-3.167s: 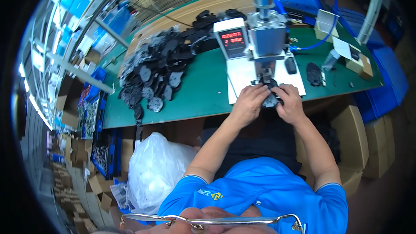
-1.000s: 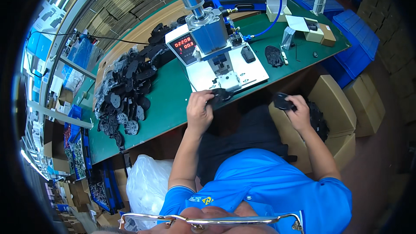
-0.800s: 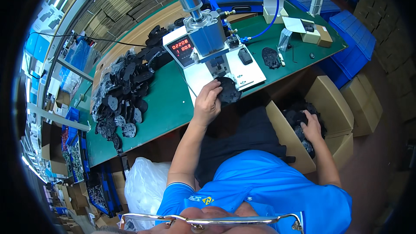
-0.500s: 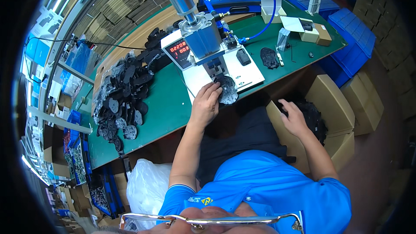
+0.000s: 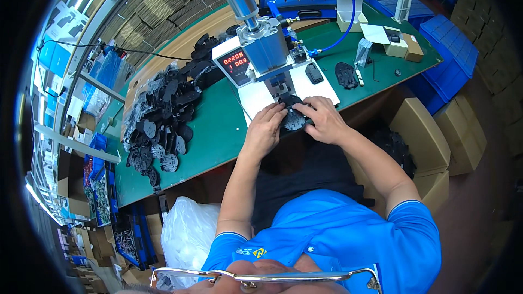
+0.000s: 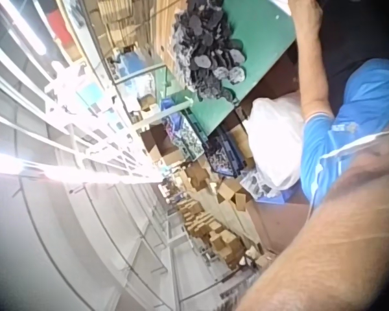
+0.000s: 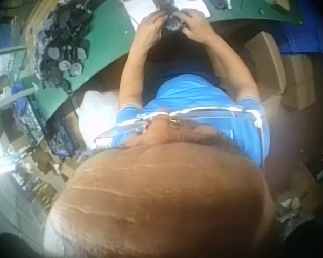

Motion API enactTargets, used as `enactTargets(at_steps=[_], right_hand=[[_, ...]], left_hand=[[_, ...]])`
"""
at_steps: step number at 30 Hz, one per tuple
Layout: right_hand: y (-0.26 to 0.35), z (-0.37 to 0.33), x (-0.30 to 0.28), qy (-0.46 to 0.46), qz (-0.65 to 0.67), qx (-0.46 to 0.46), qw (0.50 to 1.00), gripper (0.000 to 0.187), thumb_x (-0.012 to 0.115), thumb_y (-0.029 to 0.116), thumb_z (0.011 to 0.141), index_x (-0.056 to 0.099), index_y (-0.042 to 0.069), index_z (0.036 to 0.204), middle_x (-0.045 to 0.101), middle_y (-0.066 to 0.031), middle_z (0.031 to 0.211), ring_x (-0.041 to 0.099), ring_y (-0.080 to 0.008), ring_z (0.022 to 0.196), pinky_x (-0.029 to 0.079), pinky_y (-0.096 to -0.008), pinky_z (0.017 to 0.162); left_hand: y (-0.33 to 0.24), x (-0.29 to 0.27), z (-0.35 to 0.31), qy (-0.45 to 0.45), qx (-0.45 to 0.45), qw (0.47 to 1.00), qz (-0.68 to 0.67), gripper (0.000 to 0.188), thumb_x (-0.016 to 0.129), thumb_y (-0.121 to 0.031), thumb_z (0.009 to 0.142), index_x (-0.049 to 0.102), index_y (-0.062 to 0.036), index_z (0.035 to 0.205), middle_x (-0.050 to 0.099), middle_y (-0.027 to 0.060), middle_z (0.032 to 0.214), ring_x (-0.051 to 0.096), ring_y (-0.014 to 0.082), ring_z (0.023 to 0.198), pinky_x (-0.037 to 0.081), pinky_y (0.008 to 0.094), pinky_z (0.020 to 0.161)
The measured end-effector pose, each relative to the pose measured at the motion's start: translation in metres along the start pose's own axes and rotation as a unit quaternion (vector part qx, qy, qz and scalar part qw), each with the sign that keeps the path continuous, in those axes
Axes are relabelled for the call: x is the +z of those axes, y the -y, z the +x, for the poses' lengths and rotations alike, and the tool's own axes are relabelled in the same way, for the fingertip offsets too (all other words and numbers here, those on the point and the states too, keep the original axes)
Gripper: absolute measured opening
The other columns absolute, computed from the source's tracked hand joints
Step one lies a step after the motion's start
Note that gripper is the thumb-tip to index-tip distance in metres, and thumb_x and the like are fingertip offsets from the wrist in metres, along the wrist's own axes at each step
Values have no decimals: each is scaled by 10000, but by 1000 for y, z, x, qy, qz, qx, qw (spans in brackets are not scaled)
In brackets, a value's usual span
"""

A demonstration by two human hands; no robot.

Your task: The person repeatedly takes plastic parts from the table, inserts them into a press machine to press them, and places the finished parts into a box by hand.

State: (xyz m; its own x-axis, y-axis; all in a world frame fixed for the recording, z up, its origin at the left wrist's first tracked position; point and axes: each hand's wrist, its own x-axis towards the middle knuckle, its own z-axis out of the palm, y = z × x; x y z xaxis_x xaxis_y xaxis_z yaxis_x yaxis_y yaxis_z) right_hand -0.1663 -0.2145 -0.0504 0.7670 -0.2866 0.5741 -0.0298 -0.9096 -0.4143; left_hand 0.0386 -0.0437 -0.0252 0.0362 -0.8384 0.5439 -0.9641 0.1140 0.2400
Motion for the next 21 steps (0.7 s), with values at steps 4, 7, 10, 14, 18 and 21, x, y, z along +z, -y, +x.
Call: enactTargets(at_steps=[4,7,10,14,18,21], right_hand=[[-7,2,18,-4,5,28,1000,651,780,60,783,796,161,1427,704,-185,1386,666,-410,1324,494,-540,1170],[-6,-1,32,-50,22,27,998,646,736,40,762,822,157,1392,708,-188,1377,665,-422,1314,502,-546,1163],[-7,-4,31,-69,32,47,996,653,693,7,720,849,131,1342,716,-192,1344,668,-435,1286,527,-535,1136],[-4,-1,32,-91,35,27,995,608,702,14,744,835,98,1331,709,-165,1317,658,-396,1248,483,-504,1119],[-5,1,33,-93,32,23,995,549,739,51,780,824,84,1322,705,-146,1286,658,-372,1233,457,-490,1121],[-5,2,33,-97,30,24,994,530,753,69,790,824,80,1315,703,-142,1271,659,-367,1229,455,-490,1122]], left_hand=[[2,-3,-4,7,-7,1000,6,421,748,25,953,785,-19,1371,792,176,1469,721,401,1401,586,494,1198],[-8,-14,-14,0,-21,1000,15,501,774,14,942,755,-28,1441,758,184,1496,701,412,1414,573,525,1208],[0,-18,-40,-66,-48,997,-13,526,802,-13,949,713,3,1466,741,226,1482,689,438,1390,527,562,1213],[58,-41,-96,-146,-181,968,94,616,851,-57,931,668,-15,1518,744,212,1456,690,446,1341,527,558,1148],[118,-85,-145,-160,-363,872,287,809,902,-171,919,564,19,1628,682,247,1507,636,459,1355,513,581,1145],[145,-110,-160,-136,-418,802,403,797,900,-243,945,574,2,1630,702,226,1477,662,446,1313,549,565,1106]])
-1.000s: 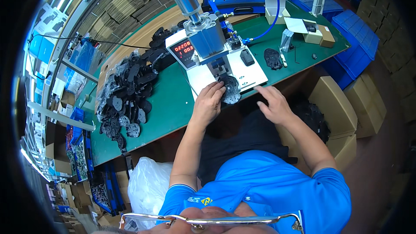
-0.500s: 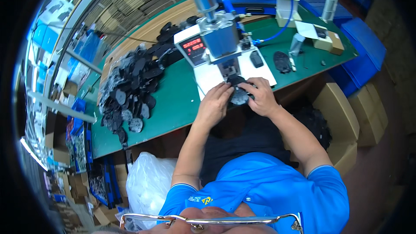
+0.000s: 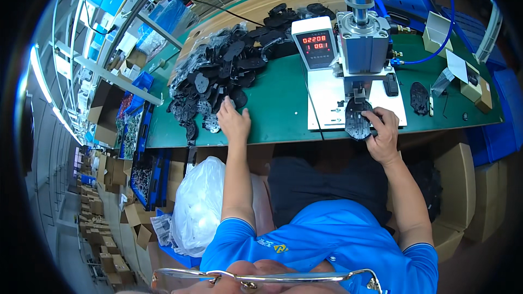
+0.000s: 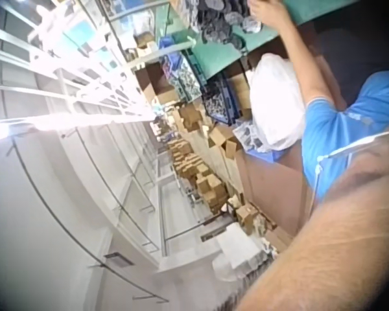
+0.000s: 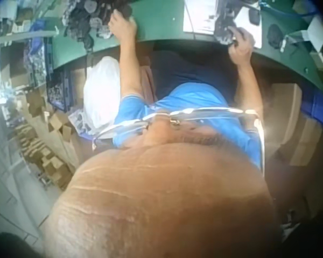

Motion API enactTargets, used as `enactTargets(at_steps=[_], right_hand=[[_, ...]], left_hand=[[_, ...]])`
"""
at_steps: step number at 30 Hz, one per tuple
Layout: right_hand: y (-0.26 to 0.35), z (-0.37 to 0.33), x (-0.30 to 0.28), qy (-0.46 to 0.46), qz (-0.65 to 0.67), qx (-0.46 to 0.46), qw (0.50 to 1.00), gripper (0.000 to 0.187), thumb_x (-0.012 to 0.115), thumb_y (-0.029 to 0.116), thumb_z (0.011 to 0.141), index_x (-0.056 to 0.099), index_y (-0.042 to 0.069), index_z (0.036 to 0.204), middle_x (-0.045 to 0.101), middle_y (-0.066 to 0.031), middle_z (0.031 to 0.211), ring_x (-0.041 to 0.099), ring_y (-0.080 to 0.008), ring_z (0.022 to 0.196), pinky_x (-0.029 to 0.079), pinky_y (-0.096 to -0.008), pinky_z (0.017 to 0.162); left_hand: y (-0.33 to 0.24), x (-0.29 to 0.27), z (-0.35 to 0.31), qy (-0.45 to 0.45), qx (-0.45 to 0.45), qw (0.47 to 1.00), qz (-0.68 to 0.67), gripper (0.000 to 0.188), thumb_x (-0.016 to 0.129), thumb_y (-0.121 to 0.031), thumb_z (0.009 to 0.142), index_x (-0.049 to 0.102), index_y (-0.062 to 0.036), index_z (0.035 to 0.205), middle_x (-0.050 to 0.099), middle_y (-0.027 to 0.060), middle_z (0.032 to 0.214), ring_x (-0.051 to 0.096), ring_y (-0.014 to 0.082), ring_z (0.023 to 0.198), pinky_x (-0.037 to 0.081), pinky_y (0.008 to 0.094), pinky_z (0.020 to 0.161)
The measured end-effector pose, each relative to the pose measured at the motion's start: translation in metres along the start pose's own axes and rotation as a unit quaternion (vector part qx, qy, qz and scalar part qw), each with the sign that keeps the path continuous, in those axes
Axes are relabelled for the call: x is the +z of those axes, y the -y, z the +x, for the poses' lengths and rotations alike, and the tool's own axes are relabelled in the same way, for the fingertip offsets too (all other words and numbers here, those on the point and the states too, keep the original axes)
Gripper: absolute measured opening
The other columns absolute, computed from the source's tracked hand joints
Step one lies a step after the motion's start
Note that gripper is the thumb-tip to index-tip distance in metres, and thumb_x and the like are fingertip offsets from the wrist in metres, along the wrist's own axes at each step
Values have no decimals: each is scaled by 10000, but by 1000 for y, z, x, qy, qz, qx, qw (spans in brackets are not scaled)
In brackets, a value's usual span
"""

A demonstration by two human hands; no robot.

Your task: The person repeatedly takes plastic parts from the table, inserts them into a press machine to press them, and places the finished parts into a box by hand.

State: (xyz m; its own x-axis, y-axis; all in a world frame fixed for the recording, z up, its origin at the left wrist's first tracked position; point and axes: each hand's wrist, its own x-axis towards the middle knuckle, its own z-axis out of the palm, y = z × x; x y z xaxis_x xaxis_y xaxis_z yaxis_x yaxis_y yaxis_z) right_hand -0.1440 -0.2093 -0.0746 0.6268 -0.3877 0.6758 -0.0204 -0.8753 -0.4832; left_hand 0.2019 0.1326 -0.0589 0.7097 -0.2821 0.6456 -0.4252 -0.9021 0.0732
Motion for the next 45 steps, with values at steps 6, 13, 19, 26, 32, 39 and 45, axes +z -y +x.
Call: enactTargets(at_steps=[6,13,19,26,32,39,45], right_hand=[[4,2,5,2,10,-7,1000,540,748,63,780,827,84,1314,705,-141,1273,661,-364,1230,454,-489,1122],[-7,-8,-3,14,-8,25,1000,563,716,49,775,818,68,1328,684,-163,1324,634,-388,1272,449,-478,1150],[6,3,1,10,-6,6,1000,510,815,99,812,831,96,1322,711,-131,1277,670,-360,1227,467,-490,1117],[2,0,-1,5,-11,14,1000,531,783,73,799,832,98,1327,720,-140,1291,672,-374,1242,473,-500,1131],[-2,-3,5,-3,6,8,1000,566,738,58,762,838,116,1315,722,-163,1299,679,-417,1258,502,-533,1134],[4,-5,4,-16,1,12,1000,496,793,90,815,842,129,1308,715,-151,1296,686,-373,1226,490,-517,1135],[7,-4,2,-8,-8,23,1000,493,790,80,826,841,126,1314,724,-144,1301,687,-369,1234,485,-517,1145]], left_hand=[[58,28,5,12,41,998,53,503,817,-204,1029,707,2,1475,803,193,1192,773,394,1029,644,494,873],[-28,-30,-16,71,-162,903,-392,480,698,-81,1109,673,17,1579,812,151,1044,759,210,834,610,346,811],[-11,-33,-72,168,-105,909,-367,338,741,-77,1077,785,-4,1404,777,163,1197,748,276,1065,599,387,967],[-56,-65,-83,72,91,972,-203,429,847,-263,1040,787,-9,1380,733,205,1429,662,414,1282,526,529,1110],[-67,-85,-105,161,195,960,-124,556,885,-298,971,729,-30,1433,732,163,1423,656,405,1315,505,533,1090],[-72,-85,-108,105,187,923,-320,409,731,96,877,722,-26,1268,776,176,1277,720,430,1218,557,575,1087],[-92,-109,-96,58,179,907,-377,308,737,103,953,740,-22,1234,785,178,1196,755,388,1118,611,459,1022]])
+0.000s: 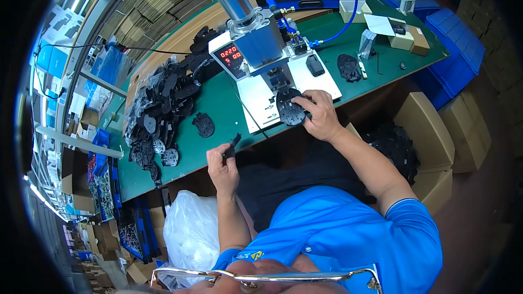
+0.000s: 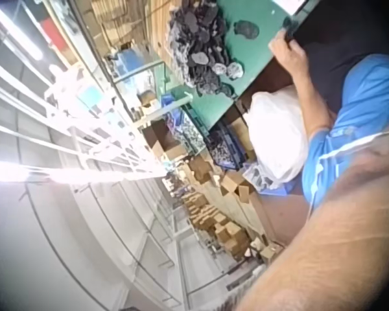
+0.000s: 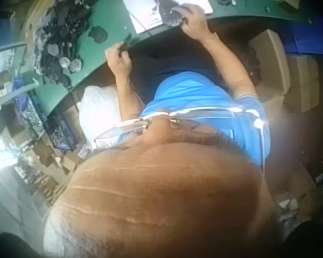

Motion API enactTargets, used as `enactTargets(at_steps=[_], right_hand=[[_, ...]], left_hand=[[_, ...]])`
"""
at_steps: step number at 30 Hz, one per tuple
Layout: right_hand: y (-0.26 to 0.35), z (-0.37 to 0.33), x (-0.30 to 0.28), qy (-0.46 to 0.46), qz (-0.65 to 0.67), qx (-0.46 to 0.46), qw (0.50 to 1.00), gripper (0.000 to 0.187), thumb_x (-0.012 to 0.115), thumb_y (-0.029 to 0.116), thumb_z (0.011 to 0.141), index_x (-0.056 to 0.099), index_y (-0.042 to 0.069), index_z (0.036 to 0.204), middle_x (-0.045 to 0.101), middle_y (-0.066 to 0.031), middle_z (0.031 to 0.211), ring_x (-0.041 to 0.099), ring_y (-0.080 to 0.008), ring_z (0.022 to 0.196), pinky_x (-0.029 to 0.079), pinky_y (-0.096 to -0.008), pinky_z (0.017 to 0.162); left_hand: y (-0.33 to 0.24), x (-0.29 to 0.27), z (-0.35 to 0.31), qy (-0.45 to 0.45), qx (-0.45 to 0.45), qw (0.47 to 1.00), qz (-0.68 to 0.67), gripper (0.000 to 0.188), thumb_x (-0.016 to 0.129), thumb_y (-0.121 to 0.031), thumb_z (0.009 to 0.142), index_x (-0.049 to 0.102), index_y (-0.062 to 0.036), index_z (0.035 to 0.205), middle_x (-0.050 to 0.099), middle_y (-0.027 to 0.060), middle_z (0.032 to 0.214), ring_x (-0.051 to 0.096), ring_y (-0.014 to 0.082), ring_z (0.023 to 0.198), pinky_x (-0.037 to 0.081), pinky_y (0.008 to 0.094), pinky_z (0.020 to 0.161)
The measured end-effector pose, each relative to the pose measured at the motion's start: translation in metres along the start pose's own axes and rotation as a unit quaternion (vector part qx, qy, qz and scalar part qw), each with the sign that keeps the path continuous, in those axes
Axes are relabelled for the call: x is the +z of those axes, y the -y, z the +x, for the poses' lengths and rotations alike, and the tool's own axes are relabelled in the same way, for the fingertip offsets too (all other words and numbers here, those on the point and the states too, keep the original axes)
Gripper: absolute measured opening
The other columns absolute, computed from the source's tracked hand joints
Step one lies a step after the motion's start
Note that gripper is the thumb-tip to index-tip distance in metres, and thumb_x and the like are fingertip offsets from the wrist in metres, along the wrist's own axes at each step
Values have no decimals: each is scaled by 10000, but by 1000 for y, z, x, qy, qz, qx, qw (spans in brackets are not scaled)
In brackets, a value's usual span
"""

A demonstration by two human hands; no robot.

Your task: The person repeatedly takes plastic parts from the table, inserts them into a press machine to press them, and places the finished parts into a box by hand.

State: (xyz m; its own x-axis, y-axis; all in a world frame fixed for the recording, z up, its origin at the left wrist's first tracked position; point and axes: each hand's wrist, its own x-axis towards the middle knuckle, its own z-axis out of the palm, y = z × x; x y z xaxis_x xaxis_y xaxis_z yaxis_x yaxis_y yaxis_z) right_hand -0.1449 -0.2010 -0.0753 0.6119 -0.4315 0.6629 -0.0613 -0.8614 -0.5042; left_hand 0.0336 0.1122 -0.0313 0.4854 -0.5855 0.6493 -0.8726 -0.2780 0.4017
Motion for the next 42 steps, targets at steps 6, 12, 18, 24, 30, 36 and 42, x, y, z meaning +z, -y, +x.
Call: enactTargets(at_steps=[6,12,18,24,30,36,42], right_hand=[[-3,2,0,9,6,10,1000,478,789,81,841,842,131,1313,735,-132,1287,683,-366,1264,474,-510,1167],[-5,8,-14,-12,211,101,972,449,857,-26,897,819,65,1335,744,-148,1263,748,-342,1193,587,-422,1066],[-7,-50,-77,-45,143,119,982,411,858,22,920,816,51,1328,744,-146,1271,746,-331,1210,576,-410,1076],[-64,-174,-136,-41,15,287,957,385,853,1,915,803,30,1295,770,-149,1254,767,-334,1216,578,-401,1094],[-100,-269,-188,131,-133,525,830,507,867,127,963,762,84,1457,763,-199,1333,756,-406,1237,590,-443,1098],[-101,-268,-172,221,-213,476,824,810,819,117,999,496,197,1738,698,-268,1413,731,-462,1298,589,-540,1128],[-27,-98,-107,87,-2,250,964,630,775,90,998,626,100,1610,721,-228,1303,739,-402,1227,596,-474,1091]], left_hand=[[-9,22,-2,-21,-138,977,-160,266,789,89,993,733,-10,1234,788,177,1179,769,346,1080,630,415,957],[-25,52,42,-18,41,987,-151,337,769,126,972,767,-16,1278,786,177,1253,781,351,1153,623,429,1043],[-57,105,69,65,192,971,-127,644,733,154,763,770,-43,1374,758,174,1369,729,405,1299,638,510,1086],[-57,138,74,50,239,969,-48,483,761,31,896,763,3,1379,783,173,1364,744,385,1315,643,506,1067],[-62,128,70,65,214,975,-14,461,750,33,916,770,-28,1372,799,156,1378,759,382,1304,613,509,1063],[-62,127,75,79,205,975,-22,453,735,32,932,764,-40,1378,798,141,1389,751,370,1322,597,504,1078],[-58,125,73,100,194,976,-24,454,729,25,940,759,-43,1388,794,132,1404,739,364,1346,587,503,1098]])
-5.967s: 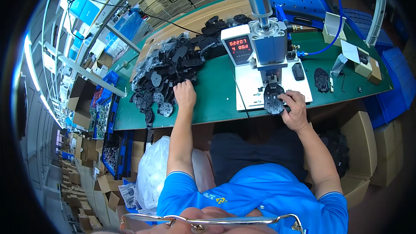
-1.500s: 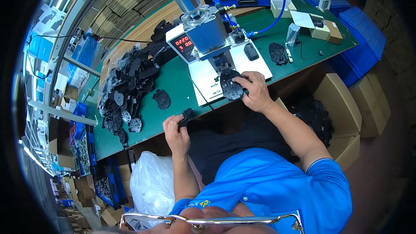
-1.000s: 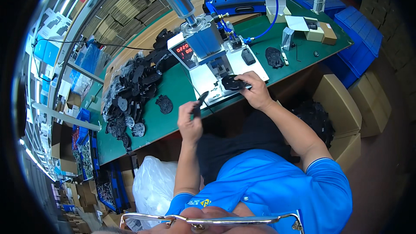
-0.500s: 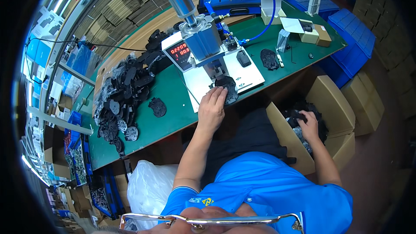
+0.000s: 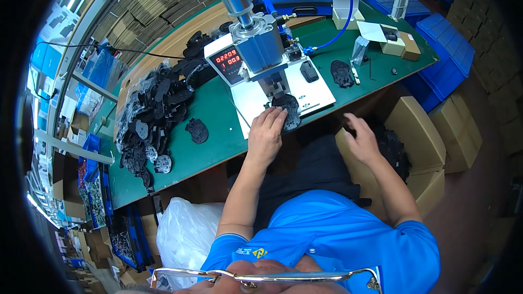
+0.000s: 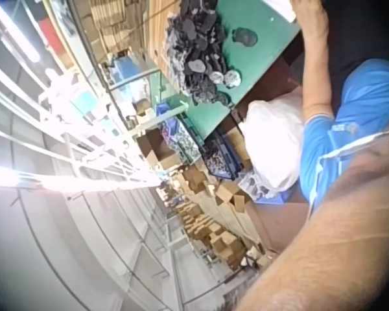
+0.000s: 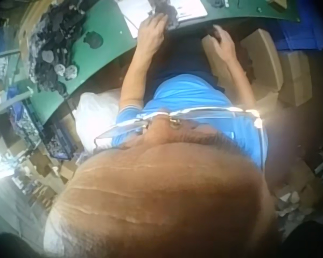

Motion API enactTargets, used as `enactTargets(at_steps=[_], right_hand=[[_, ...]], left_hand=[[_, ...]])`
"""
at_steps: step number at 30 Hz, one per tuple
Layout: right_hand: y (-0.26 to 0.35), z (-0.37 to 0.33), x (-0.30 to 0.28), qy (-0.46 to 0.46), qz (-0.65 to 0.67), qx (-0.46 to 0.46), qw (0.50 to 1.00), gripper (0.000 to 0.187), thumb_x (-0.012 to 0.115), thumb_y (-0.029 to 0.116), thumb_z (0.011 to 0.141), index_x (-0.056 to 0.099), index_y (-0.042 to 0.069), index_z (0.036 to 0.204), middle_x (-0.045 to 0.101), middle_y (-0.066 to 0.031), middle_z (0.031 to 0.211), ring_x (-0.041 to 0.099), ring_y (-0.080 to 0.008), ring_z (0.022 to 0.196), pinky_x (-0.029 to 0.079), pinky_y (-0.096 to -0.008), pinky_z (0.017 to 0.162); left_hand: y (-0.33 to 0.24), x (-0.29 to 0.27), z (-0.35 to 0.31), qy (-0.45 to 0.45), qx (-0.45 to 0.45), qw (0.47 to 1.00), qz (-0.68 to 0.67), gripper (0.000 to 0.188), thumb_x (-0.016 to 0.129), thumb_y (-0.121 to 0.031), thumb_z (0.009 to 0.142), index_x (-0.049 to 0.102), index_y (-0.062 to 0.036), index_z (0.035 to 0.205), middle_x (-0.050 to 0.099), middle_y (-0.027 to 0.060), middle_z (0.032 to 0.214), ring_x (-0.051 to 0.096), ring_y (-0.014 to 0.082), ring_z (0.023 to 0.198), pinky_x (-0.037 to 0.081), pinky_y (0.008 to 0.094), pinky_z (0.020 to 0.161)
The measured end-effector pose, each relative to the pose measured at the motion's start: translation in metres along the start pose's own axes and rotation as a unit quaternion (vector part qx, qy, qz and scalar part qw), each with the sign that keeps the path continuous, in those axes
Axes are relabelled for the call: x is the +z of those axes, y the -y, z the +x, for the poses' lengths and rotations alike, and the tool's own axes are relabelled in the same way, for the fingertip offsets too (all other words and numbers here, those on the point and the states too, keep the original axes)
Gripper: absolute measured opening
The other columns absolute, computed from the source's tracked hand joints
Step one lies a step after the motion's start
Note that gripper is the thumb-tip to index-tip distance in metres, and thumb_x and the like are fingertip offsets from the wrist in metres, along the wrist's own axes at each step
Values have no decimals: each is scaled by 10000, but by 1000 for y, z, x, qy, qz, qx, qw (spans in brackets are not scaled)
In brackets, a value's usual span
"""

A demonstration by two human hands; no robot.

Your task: The person repeatedly takes plastic parts from the table, inserts them into a press machine to press them, and places the finished parts into a box by hand.

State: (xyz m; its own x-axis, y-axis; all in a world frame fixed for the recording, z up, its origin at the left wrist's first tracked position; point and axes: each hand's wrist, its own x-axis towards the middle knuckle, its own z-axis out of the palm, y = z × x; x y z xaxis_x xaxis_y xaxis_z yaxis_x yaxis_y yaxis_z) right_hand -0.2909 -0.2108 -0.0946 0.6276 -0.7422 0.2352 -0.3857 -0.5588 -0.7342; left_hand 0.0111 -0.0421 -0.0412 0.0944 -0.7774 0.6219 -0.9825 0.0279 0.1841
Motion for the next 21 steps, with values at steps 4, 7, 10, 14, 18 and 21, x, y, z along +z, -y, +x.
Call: enactTargets(at_steps=[4,7,10,14,18,21], right_hand=[[70,57,22,-18,-9,-219,976,565,787,77,947,705,53,1506,724,-209,1324,712,-417,1268,571,-508,1125],[79,82,44,8,1,-274,962,515,781,43,892,764,51,1407,724,-198,1331,699,-419,1272,550,-525,1145],[73,90,62,-7,-2,-292,956,497,779,30,827,802,51,1323,737,-179,1292,704,-402,1234,546,-509,1098],[73,87,75,-37,17,-289,957,506,770,23,784,812,54,1287,745,-160,1258,702,-393,1212,538,-495,1057],[71,89,78,-52,23,-281,958,492,768,28,781,811,69,1269,740,-148,1252,696,-379,1215,522,-497,1072],[75,88,79,-63,22,-271,960,475,759,35,782,807,81,1252,734,-138,1241,691,-374,1212,512,-497,1078]], left_hand=[[-5,-3,0,0,-14,1000,9,468,713,6,941,762,-47,1403,786,129,1422,730,358,1365,571,508,1125],[-7,-1,0,4,-18,1000,-3,469,705,-17,943,773,-49,1406,777,131,1451,715,351,1393,557,500,1138],[-8,-2,-3,-1,-28,1000,-4,471,705,-14,943,771,-42,1409,776,140,1451,713,360,1399,559,505,1154],[-1,-9,-10,-12,-28,997,-67,528,736,58,918,743,-19,1440,768,190,1444,708,406,1400,568,530,1174],[32,-33,-26,-67,-99,991,-55,599,804,44,873,716,-15,1463,764,234,1410,712,464,1329,568,547,1152],[89,-57,-44,-75,-238,961,121,601,898,-121,894,702,-18,1452,753,224,1398,669,458,1321,540,569,1128]])
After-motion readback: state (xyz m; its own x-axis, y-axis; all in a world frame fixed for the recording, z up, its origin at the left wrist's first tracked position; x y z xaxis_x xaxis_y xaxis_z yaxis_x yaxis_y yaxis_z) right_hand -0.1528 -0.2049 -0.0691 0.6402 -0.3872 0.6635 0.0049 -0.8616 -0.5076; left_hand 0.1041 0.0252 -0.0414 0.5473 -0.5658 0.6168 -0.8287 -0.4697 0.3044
